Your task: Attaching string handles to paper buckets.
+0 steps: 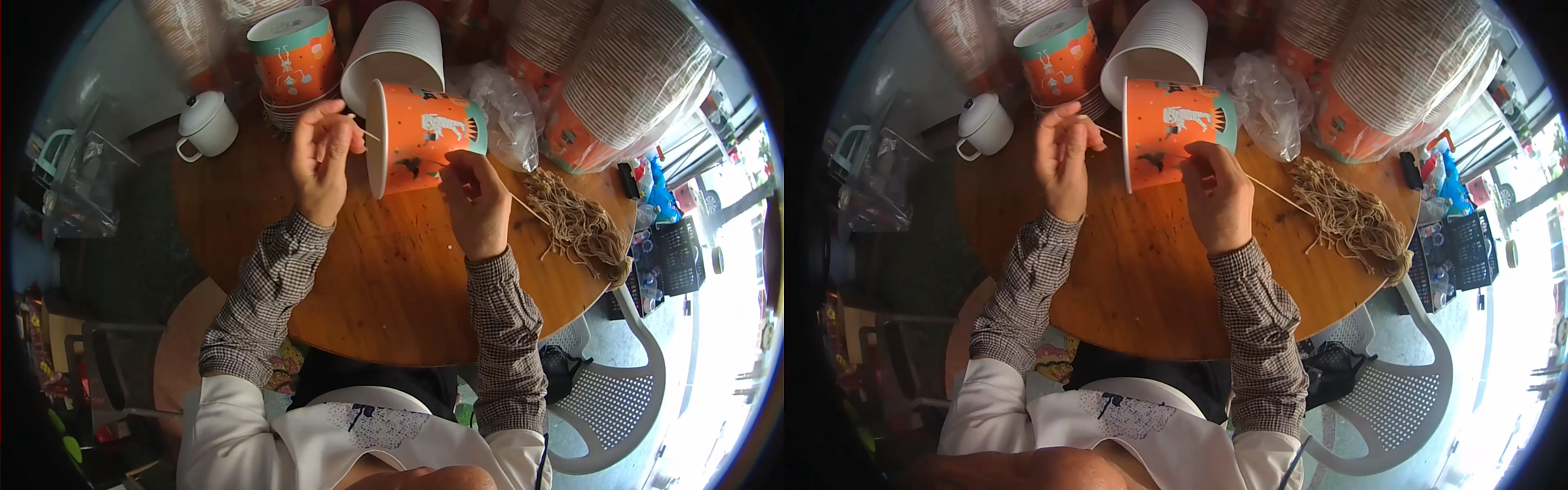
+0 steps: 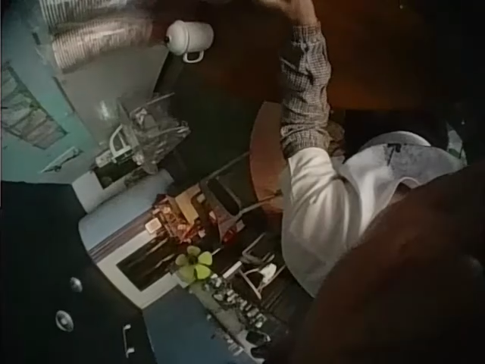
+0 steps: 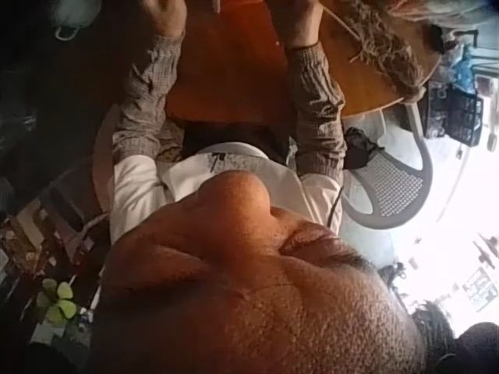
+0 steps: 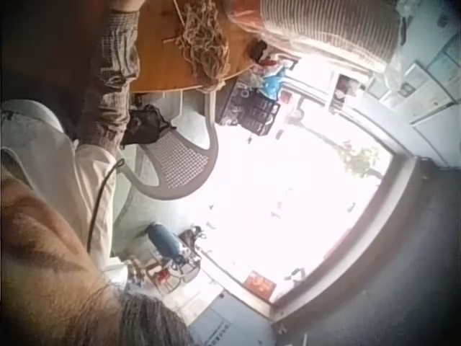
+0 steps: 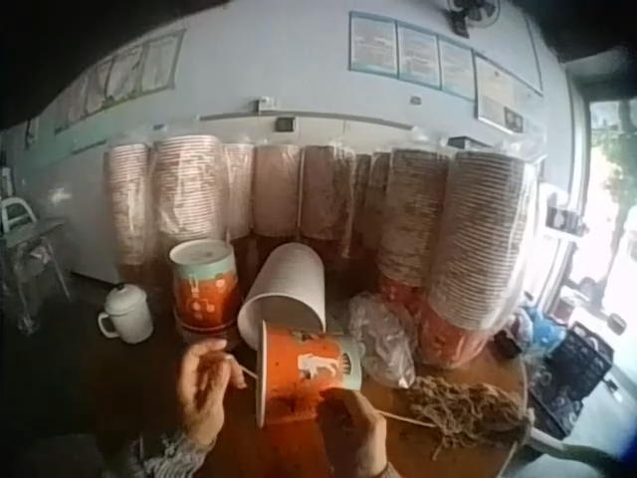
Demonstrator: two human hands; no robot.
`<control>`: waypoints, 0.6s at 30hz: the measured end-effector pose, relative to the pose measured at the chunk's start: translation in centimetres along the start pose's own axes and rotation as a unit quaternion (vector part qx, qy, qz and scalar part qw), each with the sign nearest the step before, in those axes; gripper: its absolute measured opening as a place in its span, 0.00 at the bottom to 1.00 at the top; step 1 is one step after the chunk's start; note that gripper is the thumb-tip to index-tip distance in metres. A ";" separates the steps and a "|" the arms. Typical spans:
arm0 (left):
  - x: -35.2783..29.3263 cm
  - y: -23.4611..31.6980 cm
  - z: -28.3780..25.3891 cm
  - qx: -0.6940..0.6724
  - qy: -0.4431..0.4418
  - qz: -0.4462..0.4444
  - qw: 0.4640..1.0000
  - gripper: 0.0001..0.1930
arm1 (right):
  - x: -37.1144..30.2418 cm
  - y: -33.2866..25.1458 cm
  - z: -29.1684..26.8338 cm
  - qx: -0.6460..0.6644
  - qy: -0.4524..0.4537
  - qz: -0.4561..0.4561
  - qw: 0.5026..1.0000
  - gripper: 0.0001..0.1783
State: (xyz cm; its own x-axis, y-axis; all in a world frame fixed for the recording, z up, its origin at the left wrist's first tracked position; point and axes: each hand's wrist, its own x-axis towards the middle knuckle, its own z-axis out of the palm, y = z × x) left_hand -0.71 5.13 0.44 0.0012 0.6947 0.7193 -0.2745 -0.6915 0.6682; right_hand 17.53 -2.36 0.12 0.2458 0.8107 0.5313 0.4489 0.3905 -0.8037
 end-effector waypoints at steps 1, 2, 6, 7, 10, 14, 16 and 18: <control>0.2 0.4 0.1 -0.023 0.000 -0.008 1.000 0.11 | -0.1 0.4 0.1 0.020 0.003 0.007 1.000 0.07; 0.0 0.5 0.4 -0.015 -0.015 -0.029 0.999 0.10 | -0.1 0.5 -0.1 0.042 0.006 0.014 0.999 0.06; -1.0 2.3 1.6 0.042 -0.094 -0.106 0.989 0.06 | -0.4 -0.9 -0.3 -0.058 0.012 -0.118 0.991 0.07; -1.1 2.8 2.2 0.071 -0.085 -0.086 0.990 0.05 | -0.4 -1.4 -0.1 -0.074 0.017 -0.164 0.983 0.07; -1.0 2.0 1.8 0.153 -0.128 0.006 0.980 0.05 | -0.7 -2.1 0.4 -0.080 0.021 -0.202 0.976 0.09; -1.0 2.9 2.2 0.162 -0.207 -0.040 0.964 0.04 | -0.6 -2.0 0.0 -0.025 0.019 -0.193 0.981 0.10; -1.1 3.2 2.4 0.162 -0.230 -0.016 0.960 0.03 | -0.4 -1.8 -0.1 -0.014 0.018 -0.182 0.983 0.10; -1.1 3.1 2.6 0.160 -0.253 0.008 0.954 0.02 | -0.2 -1.4 -0.3 -0.006 0.017 -0.171 0.985 0.11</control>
State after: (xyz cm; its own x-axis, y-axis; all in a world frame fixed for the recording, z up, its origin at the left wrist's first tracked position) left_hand 0.90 1.68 2.18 0.4860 0.5543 0.6757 0.0288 -0.7829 0.6215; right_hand 17.13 -3.23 1.22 0.1069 0.6179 0.7789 0.5199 0.6330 -0.5735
